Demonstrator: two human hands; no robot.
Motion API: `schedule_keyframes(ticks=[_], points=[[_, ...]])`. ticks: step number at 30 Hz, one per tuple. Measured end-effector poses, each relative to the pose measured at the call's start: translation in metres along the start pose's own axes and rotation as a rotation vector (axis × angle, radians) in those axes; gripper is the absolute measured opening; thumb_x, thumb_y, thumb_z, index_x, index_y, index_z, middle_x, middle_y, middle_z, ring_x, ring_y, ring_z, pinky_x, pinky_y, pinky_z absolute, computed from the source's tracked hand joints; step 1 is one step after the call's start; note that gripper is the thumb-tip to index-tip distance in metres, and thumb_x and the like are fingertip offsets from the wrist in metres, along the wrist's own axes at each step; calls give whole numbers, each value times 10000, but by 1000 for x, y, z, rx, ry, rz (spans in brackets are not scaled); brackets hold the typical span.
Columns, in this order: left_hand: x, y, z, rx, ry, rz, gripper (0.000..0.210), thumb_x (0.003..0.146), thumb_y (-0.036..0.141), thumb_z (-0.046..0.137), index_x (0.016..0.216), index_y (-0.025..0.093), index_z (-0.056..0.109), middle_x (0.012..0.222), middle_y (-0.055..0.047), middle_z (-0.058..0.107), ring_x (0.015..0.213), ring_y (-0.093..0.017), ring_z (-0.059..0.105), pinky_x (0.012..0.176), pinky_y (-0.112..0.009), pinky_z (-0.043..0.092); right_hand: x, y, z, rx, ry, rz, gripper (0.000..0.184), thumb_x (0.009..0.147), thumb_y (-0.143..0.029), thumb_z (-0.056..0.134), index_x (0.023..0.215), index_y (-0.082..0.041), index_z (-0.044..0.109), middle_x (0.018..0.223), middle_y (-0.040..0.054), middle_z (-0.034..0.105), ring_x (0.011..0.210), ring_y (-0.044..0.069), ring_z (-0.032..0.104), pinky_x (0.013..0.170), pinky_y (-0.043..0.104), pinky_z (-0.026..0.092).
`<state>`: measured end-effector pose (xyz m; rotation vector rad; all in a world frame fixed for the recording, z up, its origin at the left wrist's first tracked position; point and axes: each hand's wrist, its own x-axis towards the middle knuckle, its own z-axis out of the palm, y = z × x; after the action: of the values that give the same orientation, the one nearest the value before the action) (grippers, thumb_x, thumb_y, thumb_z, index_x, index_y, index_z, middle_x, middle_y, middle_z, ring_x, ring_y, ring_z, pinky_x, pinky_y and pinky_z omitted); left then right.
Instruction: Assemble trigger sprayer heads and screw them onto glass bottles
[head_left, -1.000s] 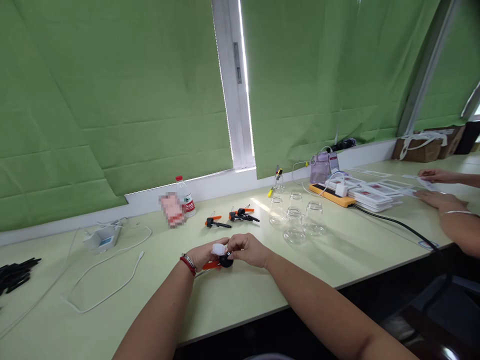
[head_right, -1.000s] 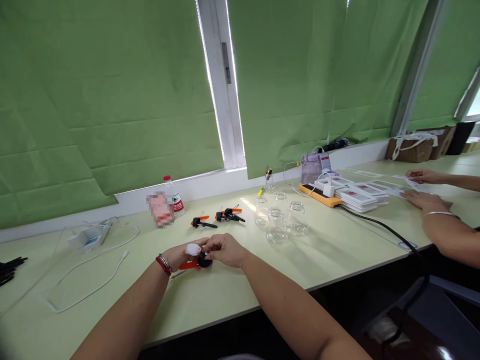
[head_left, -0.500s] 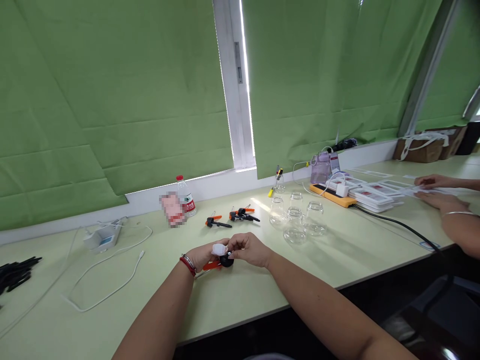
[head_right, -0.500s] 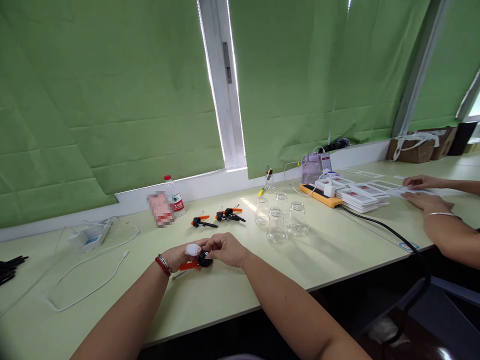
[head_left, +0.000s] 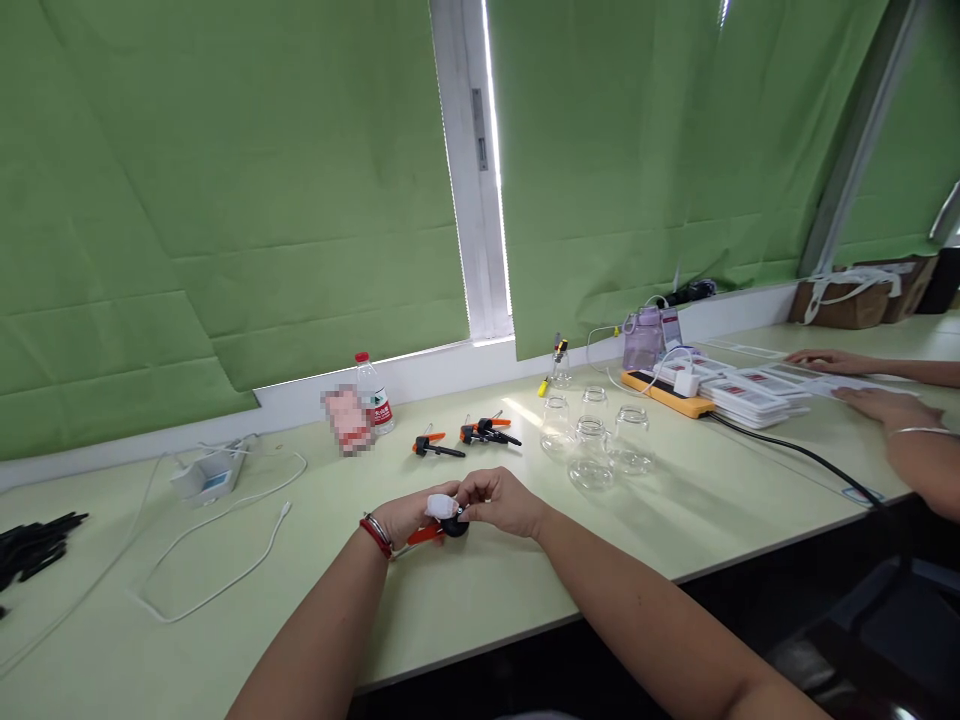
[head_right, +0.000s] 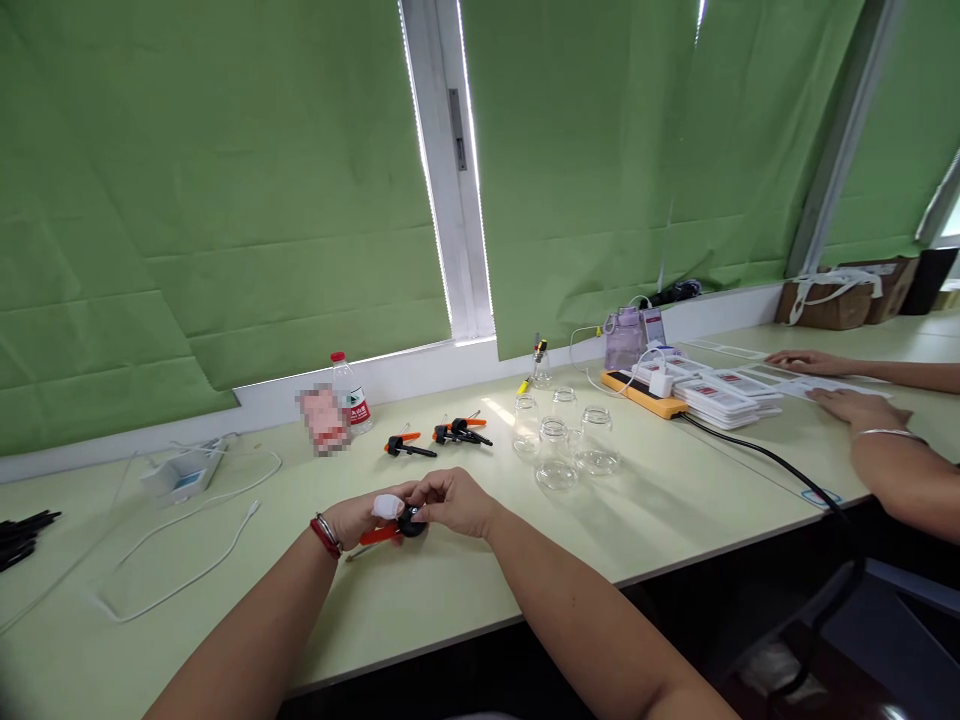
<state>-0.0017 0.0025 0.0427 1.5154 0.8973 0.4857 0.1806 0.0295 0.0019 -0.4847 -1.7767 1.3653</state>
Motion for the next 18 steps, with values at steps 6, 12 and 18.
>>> schedule_keyframes(ticks=[6, 12, 18], points=[[-5, 9, 5, 85, 35, -24, 405, 655, 382, 576, 1008, 187, 541, 893, -34, 527, 808, -183, 490, 614, -274, 424, 1, 3, 0, 17, -16, 8, 198, 602, -250, 737, 749, -145, 658, 694, 0, 607, 627, 110, 518, 610, 260, 432], [1, 14, 7, 410, 205, 20, 399, 666, 380, 611, 1003, 184, 531, 919, -33, 559, 840, -201, 513, 709, -313, 425, 3, 7, -1, -76, 103, 19, 226, 633, -274, 711, 817, -161, 640, 673, -22, 556, 562, 82, 442, 548, 232, 381], [15, -3, 10, 798, 665, 116, 830, 579, 347, 698, 1314, 201, 341, 1276, -136, 465, 1116, -305, 475, 903, -418, 397, 7, 15, -5, -84, 211, 142, 325, 738, -481, 607, 758, -158, 577, 641, -10, 557, 526, 89, 453, 507, 226, 362]])
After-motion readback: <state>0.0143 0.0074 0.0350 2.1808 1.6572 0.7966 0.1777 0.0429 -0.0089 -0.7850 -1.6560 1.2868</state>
